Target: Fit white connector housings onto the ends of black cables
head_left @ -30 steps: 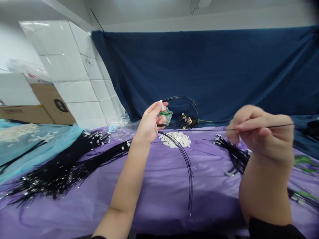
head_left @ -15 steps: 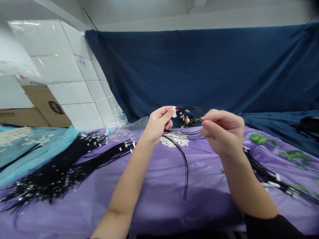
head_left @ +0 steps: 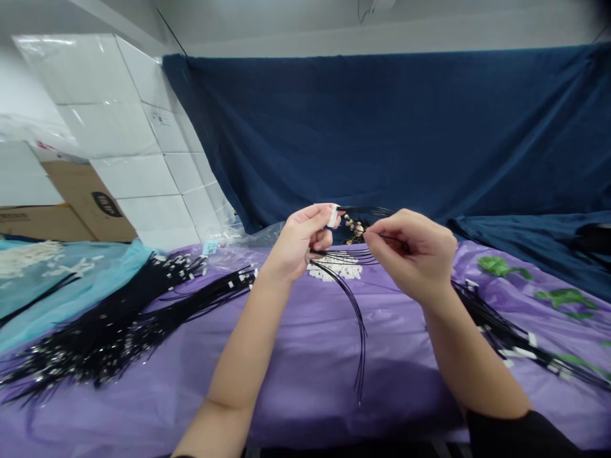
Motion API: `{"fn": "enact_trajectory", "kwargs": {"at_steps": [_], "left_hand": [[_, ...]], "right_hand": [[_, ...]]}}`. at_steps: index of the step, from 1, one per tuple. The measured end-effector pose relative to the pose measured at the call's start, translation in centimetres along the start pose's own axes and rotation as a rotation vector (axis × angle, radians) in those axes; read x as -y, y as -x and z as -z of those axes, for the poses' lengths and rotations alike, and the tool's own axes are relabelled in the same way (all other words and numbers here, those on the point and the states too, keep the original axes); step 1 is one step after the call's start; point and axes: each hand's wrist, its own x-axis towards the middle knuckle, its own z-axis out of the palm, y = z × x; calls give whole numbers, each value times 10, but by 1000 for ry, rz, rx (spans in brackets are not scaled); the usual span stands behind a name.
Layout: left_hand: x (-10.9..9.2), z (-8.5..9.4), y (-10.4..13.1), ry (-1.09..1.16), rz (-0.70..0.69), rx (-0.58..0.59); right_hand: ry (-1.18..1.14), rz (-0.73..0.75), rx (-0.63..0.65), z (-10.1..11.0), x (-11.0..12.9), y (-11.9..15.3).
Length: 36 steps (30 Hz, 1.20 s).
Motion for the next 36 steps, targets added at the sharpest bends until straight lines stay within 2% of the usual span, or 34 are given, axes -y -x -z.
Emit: {"fn": "enact_trajectory", "kwargs": {"at_steps": [15,17,22,24,29,36], "left_hand": [[1,2,1,-36,0,19],[1,2,1,-43,-2,8],[2,2,-1,-67,11,-5],[3,3,-2,-82,11,0],[6,3,-3,-88,1,-7],[9,-3,0,-123,-2,-2]], "right_hand": [[44,46,20,-1,-3,-1],[94,111,21,0,-4,-2],[325,407,22,0,-10,0],[391,452,35,0,-12,1],[423,385,76,-5,-13,5],[401,328,21,-12,-13,7]]}}
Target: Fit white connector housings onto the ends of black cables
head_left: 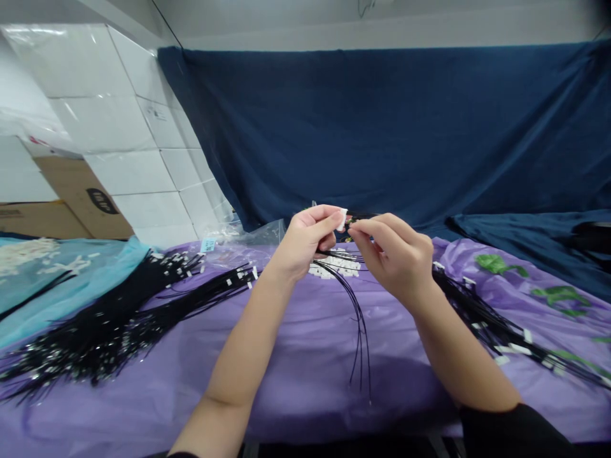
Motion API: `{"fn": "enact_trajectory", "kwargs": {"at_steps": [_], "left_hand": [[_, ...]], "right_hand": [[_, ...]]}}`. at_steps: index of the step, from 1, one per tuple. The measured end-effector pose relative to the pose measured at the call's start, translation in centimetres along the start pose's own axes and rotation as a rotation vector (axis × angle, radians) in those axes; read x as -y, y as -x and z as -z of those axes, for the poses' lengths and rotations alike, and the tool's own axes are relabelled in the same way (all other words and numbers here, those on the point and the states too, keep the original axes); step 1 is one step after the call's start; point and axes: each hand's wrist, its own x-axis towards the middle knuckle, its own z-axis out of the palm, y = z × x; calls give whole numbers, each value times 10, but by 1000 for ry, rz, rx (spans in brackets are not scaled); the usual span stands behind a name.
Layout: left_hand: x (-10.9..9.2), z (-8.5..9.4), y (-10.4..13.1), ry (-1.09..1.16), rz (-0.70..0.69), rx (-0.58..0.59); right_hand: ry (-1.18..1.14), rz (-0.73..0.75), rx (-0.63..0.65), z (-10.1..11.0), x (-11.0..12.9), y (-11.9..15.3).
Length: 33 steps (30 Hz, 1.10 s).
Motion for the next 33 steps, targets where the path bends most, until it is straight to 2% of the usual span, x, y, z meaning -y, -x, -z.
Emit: {"fn": "enact_trajectory", "kwargs": {"at_steps": [5,12,14,17,19,21,23,28,33], "left_hand": [[2,-1,0,-1,-20,-43],[2,-1,-1,26,-3,-35],[1,0,-2,61,-6,-58],[1,3,-6,118,-31,-155],[0,5,-7,154,-42,-215],[-2,7,-8,181,-46,-254],[-3,7,-8,195,-52,-279],[-3,5,-6,190,-60,-284],[-1,4,-7,177,-55,-289]], "right_hand": [[26,2,8,-3,0,3],[25,-2,9,-7,0,3],[72,18,-41,-4,3,0],[121,59,-108,6,14,-1],[-1,46,21,13,22,0],[-143,-20,253,16,29,2],[-168,-105,414,12,32,5],[-97,-193,488,-5,26,7],[8,-142,502,-6,27,9]]}}
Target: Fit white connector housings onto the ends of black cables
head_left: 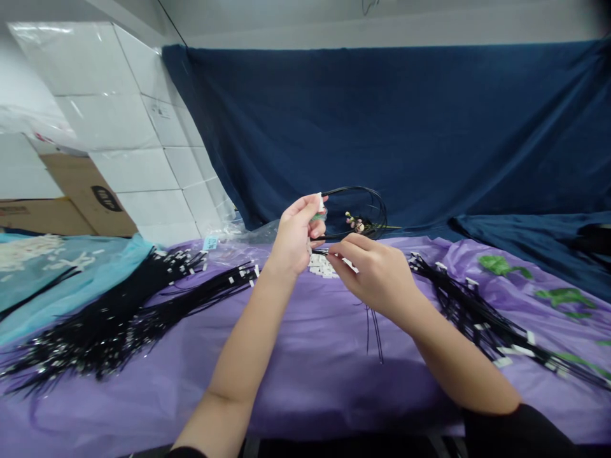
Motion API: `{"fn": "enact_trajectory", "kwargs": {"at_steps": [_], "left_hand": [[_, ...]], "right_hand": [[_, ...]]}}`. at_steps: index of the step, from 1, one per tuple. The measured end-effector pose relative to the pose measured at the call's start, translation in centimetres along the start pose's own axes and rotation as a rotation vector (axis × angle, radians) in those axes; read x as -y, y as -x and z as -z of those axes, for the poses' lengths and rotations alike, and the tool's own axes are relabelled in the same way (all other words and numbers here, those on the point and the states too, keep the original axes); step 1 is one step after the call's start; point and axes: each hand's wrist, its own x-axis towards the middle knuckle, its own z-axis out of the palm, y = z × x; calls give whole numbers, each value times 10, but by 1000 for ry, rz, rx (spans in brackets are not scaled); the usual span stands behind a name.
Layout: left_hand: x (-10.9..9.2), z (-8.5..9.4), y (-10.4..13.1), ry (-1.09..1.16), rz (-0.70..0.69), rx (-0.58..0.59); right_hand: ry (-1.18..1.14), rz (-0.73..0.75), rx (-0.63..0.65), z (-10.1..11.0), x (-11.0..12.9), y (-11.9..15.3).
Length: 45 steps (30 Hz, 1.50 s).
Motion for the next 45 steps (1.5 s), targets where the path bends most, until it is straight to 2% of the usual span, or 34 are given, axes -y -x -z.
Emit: {"fn": "enact_trajectory", "kwargs": {"at_steps": [9,15,17,18,22,24,25,27,33,36,37,39,42,45], "left_hand": [[2,-1,-1,21,1,21],[8,0,-4,-1,-24,20],[10,1,-5,-9,-45,19],[11,1,-6,-13,-60,17],[11,2,-9,-22,-90,-11],[11,2,-10,-24,-82,-29],[11,3,-10,-23,-77,-34],[11,3,-11,-17,-70,-33],[10,2,-9,-2,-50,-20],[9,2,-8,-9,-49,-24],[8,2,-8,-10,-50,-24],[8,2,-7,-9,-49,-27],[10,2,-7,-18,-50,-22],[12,2,-7,-53,-65,8]], "right_hand": [[84,-73,97,-2,6,-2],[58,-138,70,-6,8,-3],[-112,-183,63,-5,7,-4],[-269,-203,78,-3,5,-5],[-1137,-326,308,8,-11,-10],[-1419,-401,378,13,-20,-12],[-1493,-428,364,15,-24,-13],[-1532,-467,238,15,-28,-15],[-1363,-546,-480,8,-40,-26],[-1324,-524,-735,20,-54,-30],[-1310,-518,-777,27,-60,-29],[-1285,-487,-784,41,-72,-24],[-1213,-388,-645,55,-81,-15],[-1228,-296,-550,53,-74,-9]]}}
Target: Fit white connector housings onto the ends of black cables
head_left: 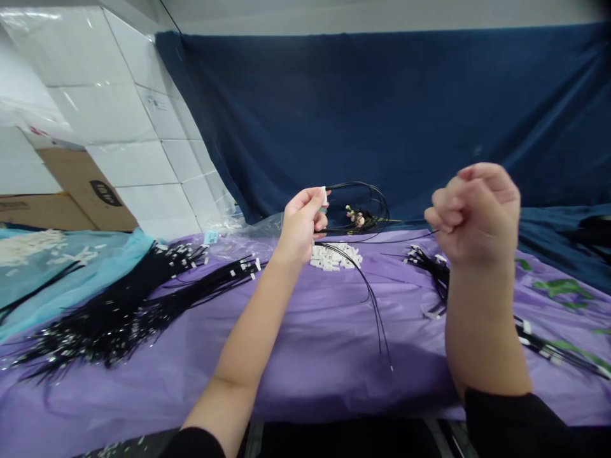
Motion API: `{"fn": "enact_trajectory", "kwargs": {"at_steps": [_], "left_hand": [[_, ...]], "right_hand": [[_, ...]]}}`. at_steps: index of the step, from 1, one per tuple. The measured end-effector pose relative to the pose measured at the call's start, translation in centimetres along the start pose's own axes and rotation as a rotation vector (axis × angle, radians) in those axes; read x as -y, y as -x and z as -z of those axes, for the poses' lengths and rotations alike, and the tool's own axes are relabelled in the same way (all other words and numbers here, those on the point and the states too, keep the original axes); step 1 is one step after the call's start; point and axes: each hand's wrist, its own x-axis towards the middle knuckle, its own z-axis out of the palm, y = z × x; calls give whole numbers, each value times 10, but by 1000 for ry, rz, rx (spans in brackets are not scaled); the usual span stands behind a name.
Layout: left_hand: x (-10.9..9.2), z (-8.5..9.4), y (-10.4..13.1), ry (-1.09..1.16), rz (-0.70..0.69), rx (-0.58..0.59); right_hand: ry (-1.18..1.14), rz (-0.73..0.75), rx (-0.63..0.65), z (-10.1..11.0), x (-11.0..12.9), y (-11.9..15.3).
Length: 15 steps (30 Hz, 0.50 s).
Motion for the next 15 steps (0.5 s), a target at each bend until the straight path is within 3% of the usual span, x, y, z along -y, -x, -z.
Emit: {"fn": "enact_trajectory", "kwargs": {"at_steps": [3,7,11,15], "left_hand": [[1,-1,1,-35,-13,48],[0,-3,4,-45,-19,106],[-1,-4,6,-52,-37,161],[0,-2,7,-55,-72,231]], "right_hand": [[141,-11,90,-17,-5,12],[527,167,72,-39,-11,25],[762,262,117,-48,-17,31],[827,309,139,-50,-20,32]]}}
